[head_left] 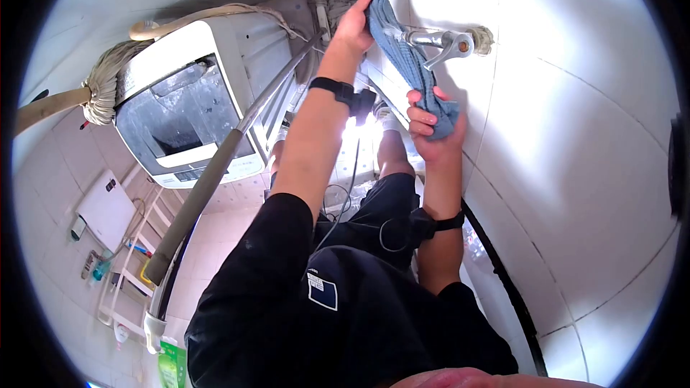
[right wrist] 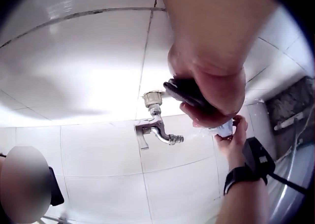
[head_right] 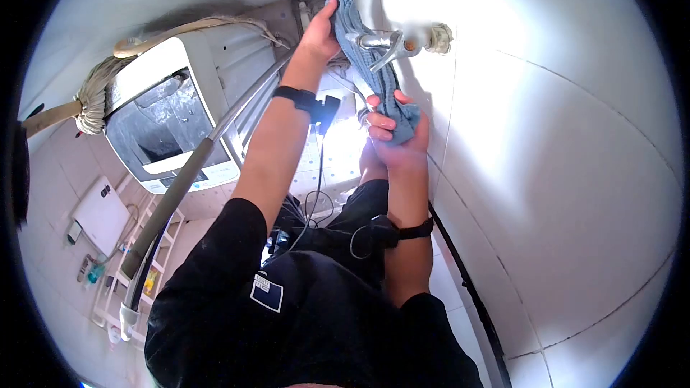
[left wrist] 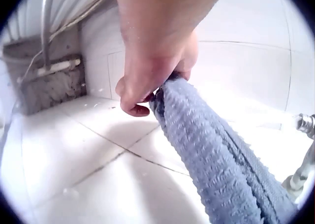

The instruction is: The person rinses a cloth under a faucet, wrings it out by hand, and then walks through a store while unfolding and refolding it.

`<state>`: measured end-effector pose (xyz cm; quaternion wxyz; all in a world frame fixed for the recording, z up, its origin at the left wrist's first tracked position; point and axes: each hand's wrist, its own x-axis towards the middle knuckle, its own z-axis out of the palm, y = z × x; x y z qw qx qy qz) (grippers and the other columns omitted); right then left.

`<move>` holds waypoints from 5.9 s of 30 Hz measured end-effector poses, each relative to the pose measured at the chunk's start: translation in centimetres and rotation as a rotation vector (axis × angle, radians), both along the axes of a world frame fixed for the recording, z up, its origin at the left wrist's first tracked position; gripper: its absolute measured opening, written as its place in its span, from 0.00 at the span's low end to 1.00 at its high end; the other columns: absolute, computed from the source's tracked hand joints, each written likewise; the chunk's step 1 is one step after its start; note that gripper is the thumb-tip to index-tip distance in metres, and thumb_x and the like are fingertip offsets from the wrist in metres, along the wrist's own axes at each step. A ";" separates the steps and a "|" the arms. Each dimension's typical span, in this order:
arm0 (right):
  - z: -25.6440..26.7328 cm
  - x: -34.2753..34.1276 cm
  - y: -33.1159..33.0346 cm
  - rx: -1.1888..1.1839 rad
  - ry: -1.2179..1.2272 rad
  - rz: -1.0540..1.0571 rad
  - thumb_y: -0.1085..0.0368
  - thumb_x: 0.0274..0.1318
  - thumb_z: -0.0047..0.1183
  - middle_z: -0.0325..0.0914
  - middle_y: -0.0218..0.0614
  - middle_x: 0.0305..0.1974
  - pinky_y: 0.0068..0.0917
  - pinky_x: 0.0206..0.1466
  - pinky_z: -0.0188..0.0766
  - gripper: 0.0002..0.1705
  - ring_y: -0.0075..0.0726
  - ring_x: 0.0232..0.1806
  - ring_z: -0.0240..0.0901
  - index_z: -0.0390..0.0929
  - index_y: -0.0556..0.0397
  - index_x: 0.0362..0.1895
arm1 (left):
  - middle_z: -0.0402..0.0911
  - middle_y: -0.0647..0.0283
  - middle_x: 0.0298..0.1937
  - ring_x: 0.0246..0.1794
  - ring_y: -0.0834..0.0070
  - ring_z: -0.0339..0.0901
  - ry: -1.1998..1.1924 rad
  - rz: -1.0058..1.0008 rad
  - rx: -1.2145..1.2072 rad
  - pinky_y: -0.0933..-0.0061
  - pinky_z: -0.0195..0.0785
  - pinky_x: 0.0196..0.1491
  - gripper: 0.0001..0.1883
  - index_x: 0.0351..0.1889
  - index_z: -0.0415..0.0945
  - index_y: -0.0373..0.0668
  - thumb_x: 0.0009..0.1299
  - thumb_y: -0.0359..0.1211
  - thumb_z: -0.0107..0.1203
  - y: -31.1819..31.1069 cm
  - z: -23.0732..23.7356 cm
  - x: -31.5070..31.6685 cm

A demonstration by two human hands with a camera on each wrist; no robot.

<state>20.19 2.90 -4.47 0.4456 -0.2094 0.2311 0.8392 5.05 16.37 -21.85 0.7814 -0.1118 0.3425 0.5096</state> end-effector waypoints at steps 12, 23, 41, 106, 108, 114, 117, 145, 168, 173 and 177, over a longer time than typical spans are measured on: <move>-1.7 -0.9 -1.1 -0.005 -0.424 0.174 0.64 0.55 0.44 0.71 0.48 0.37 0.20 0.16 0.57 0.25 0.27 0.19 0.62 0.62 0.55 0.58 | 0.79 0.57 0.44 0.41 0.67 0.78 0.124 0.031 0.152 0.63 0.71 0.51 0.14 0.51 0.70 0.35 0.71 0.33 0.43 0.8 -0.6 -4.3; -0.8 -1.1 -0.7 0.080 -0.614 0.179 0.67 0.53 0.43 0.73 0.45 0.33 0.21 0.13 0.58 0.26 0.27 0.17 0.65 0.62 0.54 0.59 | 0.79 0.59 0.38 0.33 0.71 0.77 0.497 -0.349 0.237 0.72 0.73 0.39 0.27 0.58 0.69 0.38 0.58 0.17 0.47 0.6 -0.9 -3.8; -7.1 -3.8 5.5 0.235 -0.026 -0.041 0.56 0.60 0.46 0.66 0.47 0.45 0.21 0.29 0.63 0.27 0.28 0.28 0.62 0.61 0.71 0.49 | 0.75 0.54 0.51 0.51 0.55 0.72 -0.045 0.085 -0.298 0.47 0.61 0.58 0.27 0.50 0.70 0.39 0.67 0.52 0.38 -4.2 -1.8 -0.5; -12.4 -8.2 12.0 -0.034 -1.253 0.162 0.62 0.56 0.57 0.74 0.43 0.32 0.31 0.23 0.69 0.17 0.34 0.25 0.71 0.69 0.58 0.44 | 0.69 0.57 0.52 0.57 0.59 0.63 -0.261 0.064 -0.103 0.44 0.44 0.66 0.34 0.61 0.60 0.40 0.69 0.57 0.40 -6.3 0.2 -2.0; -12.2 -7.9 11.5 -0.042 -1.059 0.248 0.61 0.59 0.53 0.74 0.43 0.31 0.31 0.23 0.68 0.14 0.34 0.24 0.69 0.69 0.57 0.44 | 0.74 0.61 0.41 0.45 0.67 0.71 -0.261 0.056 -0.092 0.51 0.57 0.61 0.29 0.53 0.67 0.41 0.68 0.57 0.44 -6.7 -0.5 -1.8; -11.0 -5.5 9.4 -0.203 -0.226 0.197 0.60 0.63 0.42 0.69 0.47 0.36 0.26 0.28 0.68 0.16 0.31 0.27 0.67 0.67 0.58 0.49 | 0.80 0.59 0.28 0.11 0.74 0.68 -0.147 -0.038 -0.189 0.85 0.69 0.19 0.20 0.37 0.75 0.39 0.66 0.48 0.53 -4.8 2.6 -1.7; -6.7 -4.6 6.4 -0.134 -0.037 0.090 0.62 0.62 0.43 0.64 0.44 0.40 0.25 0.31 0.67 0.19 0.29 0.29 0.66 0.61 0.64 0.50 | 0.77 0.59 0.26 0.23 0.67 0.74 -0.219 0.038 -0.115 0.68 0.72 0.31 0.16 0.37 0.73 0.34 0.64 0.40 0.53 -3.3 2.2 -0.7; -10.1 -7.6 9.7 1.198 -2.315 -0.037 0.62 0.33 0.69 0.69 0.37 0.29 0.35 0.35 0.66 0.15 0.42 0.31 0.66 0.76 0.52 0.24 | 0.77 0.56 0.44 0.43 0.67 0.79 0.092 -0.190 0.089 0.65 0.77 0.41 0.13 0.49 0.71 0.35 0.72 0.33 0.43 -5.5 1.7 -0.5; -7.4 -5.9 8.0 -0.252 -0.578 0.106 0.69 0.59 0.50 0.68 0.55 0.52 0.37 0.43 0.76 0.17 0.47 0.44 0.74 0.65 0.58 0.51 | 0.75 0.53 0.49 0.54 0.55 0.69 -0.241 0.163 0.002 0.49 0.61 0.55 0.25 0.50 0.67 0.38 0.64 0.49 0.51 -4.5 1.2 -3.6; -4.5 -4.3 5.6 -0.179 0.015 0.093 0.64 0.61 0.48 0.67 0.53 0.49 0.26 0.29 0.72 0.21 0.34 0.32 0.73 0.59 0.66 0.51 | 0.75 0.48 0.49 0.46 0.50 0.74 -0.355 0.267 0.006 0.51 0.67 0.52 0.25 0.51 0.65 0.34 0.65 0.46 0.50 -4.3 0.4 -0.2; -1.0 -3.6 2.9 -0.247 0.338 -0.004 0.59 0.65 0.42 0.67 0.47 0.45 0.24 0.24 0.66 0.21 0.29 0.26 0.68 0.60 0.66 0.50 | 0.72 0.56 0.29 0.32 0.58 0.73 -0.436 0.313 0.059 0.58 0.71 0.41 0.15 0.37 0.66 0.36 0.49 0.20 0.47 -2.4 0.2 -1.0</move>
